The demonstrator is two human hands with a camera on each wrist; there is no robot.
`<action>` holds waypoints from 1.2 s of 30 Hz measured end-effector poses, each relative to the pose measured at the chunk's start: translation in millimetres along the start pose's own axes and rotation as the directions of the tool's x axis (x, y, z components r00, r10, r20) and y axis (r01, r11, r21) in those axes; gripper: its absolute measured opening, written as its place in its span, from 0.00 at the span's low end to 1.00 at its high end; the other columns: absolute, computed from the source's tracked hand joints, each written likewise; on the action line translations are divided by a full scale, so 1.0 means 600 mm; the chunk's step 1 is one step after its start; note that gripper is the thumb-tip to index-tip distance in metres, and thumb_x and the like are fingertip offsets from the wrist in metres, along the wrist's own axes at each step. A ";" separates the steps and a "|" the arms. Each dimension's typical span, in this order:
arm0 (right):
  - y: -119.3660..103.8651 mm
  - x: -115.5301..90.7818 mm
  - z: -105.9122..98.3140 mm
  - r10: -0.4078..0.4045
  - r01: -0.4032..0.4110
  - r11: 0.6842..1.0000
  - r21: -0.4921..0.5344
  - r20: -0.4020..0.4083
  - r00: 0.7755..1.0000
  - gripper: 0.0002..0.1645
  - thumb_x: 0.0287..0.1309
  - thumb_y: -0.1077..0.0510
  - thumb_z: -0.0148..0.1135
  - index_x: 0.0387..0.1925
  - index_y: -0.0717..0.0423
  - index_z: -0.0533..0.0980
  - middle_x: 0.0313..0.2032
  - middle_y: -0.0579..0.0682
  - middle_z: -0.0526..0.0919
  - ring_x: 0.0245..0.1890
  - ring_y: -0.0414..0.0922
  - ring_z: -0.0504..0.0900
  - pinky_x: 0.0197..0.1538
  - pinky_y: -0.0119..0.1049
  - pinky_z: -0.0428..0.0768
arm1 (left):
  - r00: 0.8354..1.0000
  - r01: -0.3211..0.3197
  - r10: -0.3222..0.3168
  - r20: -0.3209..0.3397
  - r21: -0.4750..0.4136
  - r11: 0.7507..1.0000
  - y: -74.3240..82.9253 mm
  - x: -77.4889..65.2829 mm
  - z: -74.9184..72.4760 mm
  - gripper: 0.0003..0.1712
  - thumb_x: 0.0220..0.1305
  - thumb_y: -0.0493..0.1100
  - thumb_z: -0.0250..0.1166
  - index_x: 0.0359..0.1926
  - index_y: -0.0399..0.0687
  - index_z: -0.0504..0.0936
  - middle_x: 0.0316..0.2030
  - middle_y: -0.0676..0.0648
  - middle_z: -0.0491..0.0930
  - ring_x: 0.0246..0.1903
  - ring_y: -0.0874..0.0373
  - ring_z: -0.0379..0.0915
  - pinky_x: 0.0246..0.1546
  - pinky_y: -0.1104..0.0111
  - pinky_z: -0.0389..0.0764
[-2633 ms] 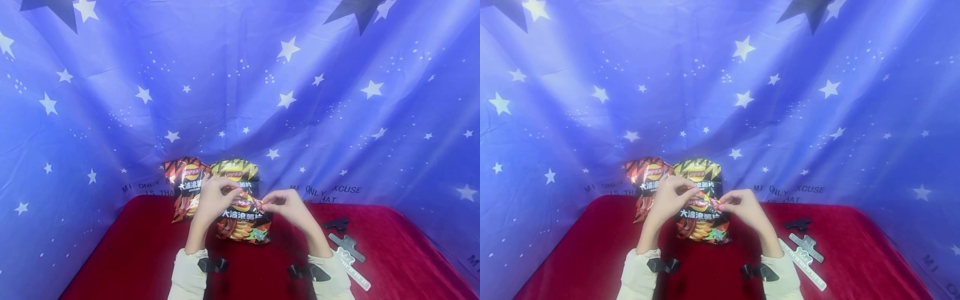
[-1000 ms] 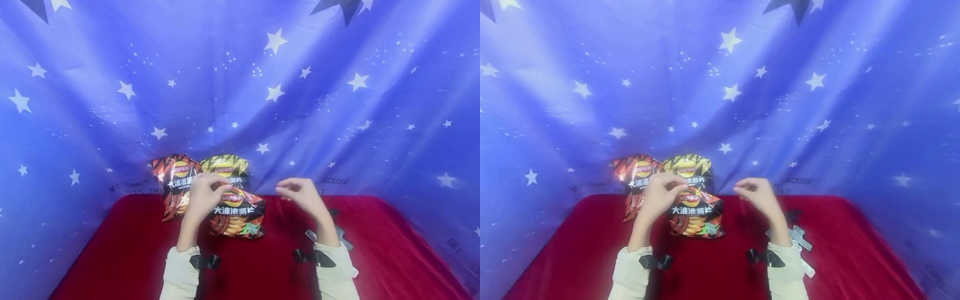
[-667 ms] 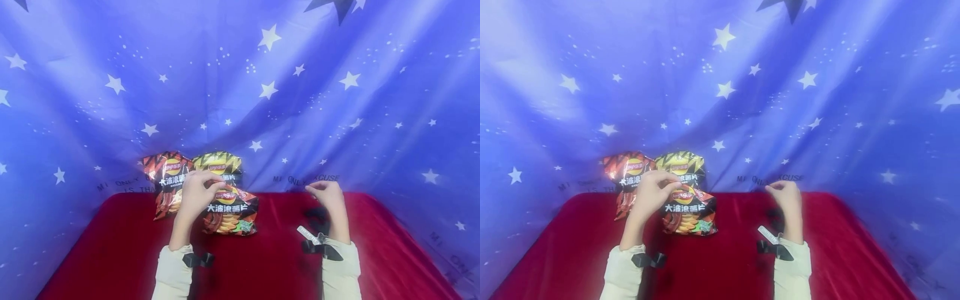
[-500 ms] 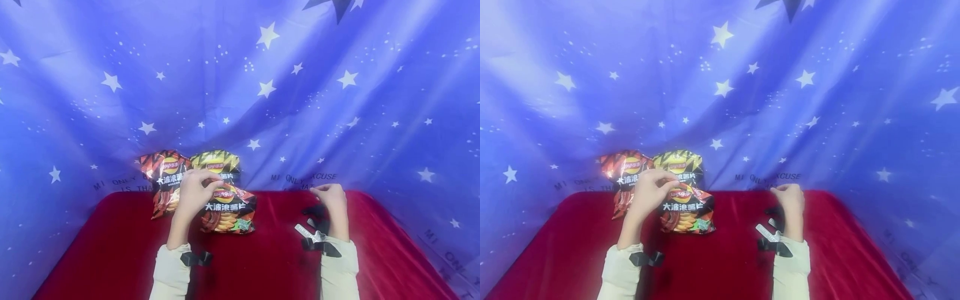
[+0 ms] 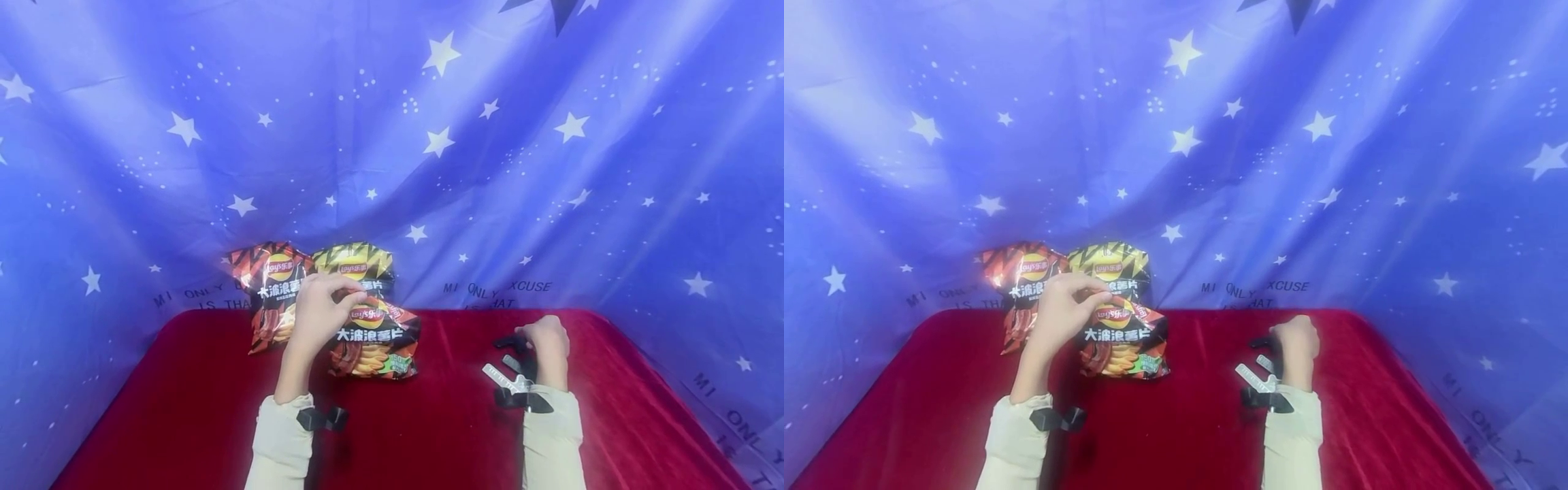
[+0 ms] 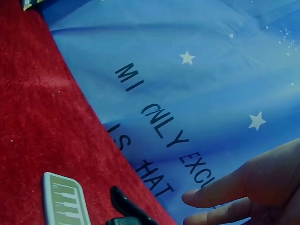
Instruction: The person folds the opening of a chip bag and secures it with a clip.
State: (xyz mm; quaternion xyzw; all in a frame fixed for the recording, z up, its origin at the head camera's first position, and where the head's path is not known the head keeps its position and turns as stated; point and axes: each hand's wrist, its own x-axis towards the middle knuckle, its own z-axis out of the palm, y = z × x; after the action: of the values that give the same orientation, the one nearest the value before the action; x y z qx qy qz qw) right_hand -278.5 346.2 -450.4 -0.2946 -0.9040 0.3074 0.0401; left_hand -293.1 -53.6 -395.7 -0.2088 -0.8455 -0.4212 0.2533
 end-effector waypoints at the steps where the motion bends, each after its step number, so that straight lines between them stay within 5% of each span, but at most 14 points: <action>1: 0.001 0.001 0.001 -0.001 0.001 1.000 -0.003 -0.002 1.000 0.18 0.53 0.52 0.69 0.27 0.65 0.77 0.12 0.48 0.78 0.30 0.56 0.82 0.29 0.42 0.74 | 1.000 -0.005 0.005 -0.001 0.000 1.000 0.000 0.001 0.000 0.05 0.57 0.41 0.77 0.35 0.49 0.91 0.36 0.49 0.91 0.37 0.51 0.84 0.67 0.53 0.66; 11: 0.014 0.015 0.013 0.006 -0.006 1.000 -0.005 0.015 1.000 0.15 0.51 0.56 0.69 0.19 0.63 0.78 0.09 0.47 0.76 0.24 0.52 0.82 0.27 0.40 0.74 | 0.999 -0.028 0.028 -0.018 0.004 1.000 0.001 0.004 0.004 0.05 0.55 0.40 0.78 0.35 0.48 0.91 0.35 0.49 0.91 0.36 0.52 0.83 0.66 0.51 0.67; 18: 0.006 0.027 0.031 0.046 -0.045 0.999 -0.021 0.029 0.999 0.14 0.50 0.55 0.72 0.20 0.62 0.81 0.13 0.49 0.81 0.34 0.58 0.84 0.27 0.42 0.76 | 1.000 -0.019 0.019 -0.019 -0.006 1.000 0.002 0.004 0.005 0.06 0.55 0.40 0.78 0.35 0.47 0.91 0.35 0.49 0.91 0.36 0.51 0.83 0.66 0.52 0.67; 22: -0.006 0.023 0.041 -0.058 0.058 0.998 0.010 0.023 0.998 0.12 0.49 0.57 0.73 0.23 0.63 0.83 0.19 0.54 0.85 0.33 0.57 0.84 0.29 0.44 0.76 | 0.999 -0.023 0.023 -0.023 0.001 1.000 0.000 0.003 0.004 0.06 0.56 0.40 0.77 0.35 0.46 0.91 0.36 0.48 0.91 0.38 0.51 0.84 0.66 0.51 0.67; 27: -0.024 0.013 0.058 -0.224 0.221 0.971 0.096 0.023 0.974 0.18 0.47 0.62 0.73 0.42 0.68 0.84 0.31 0.59 0.90 0.35 0.55 0.85 0.39 0.44 0.77 | 1.000 -0.020 0.020 -0.023 0.005 1.000 0.000 0.002 0.004 0.04 0.56 0.40 0.77 0.34 0.50 0.91 0.36 0.49 0.91 0.39 0.51 0.85 0.66 0.51 0.67; 32: -0.042 0.003 0.073 -0.241 0.223 0.958 0.178 0.086 0.967 0.22 0.47 0.66 0.74 0.45 0.73 0.81 0.21 0.54 0.87 0.21 0.42 0.83 0.33 0.36 0.80 | 1.000 -0.016 0.017 -0.019 0.016 1.000 0.002 0.000 0.003 0.05 0.56 0.41 0.77 0.35 0.49 0.91 0.36 0.49 0.91 0.39 0.50 0.84 0.67 0.49 0.67; 36: -0.053 -0.005 0.082 -0.225 0.203 0.962 0.181 0.115 0.968 0.15 0.44 0.65 0.78 0.33 0.73 0.84 0.19 0.54 0.87 0.21 0.43 0.85 0.35 0.40 0.85 | 1.000 0.008 -0.008 -0.001 0.026 1.000 0.003 -0.002 0.002 0.06 0.57 0.42 0.77 0.36 0.49 0.91 0.36 0.50 0.91 0.38 0.51 0.83 0.68 0.51 0.66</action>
State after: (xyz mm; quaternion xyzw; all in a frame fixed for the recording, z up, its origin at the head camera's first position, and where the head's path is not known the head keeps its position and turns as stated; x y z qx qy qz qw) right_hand -304.4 298.2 -471.4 -0.1692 -0.9020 0.3955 0.0368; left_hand -291.8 -51.5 -396.0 -0.2018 -0.8515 -0.4114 0.2549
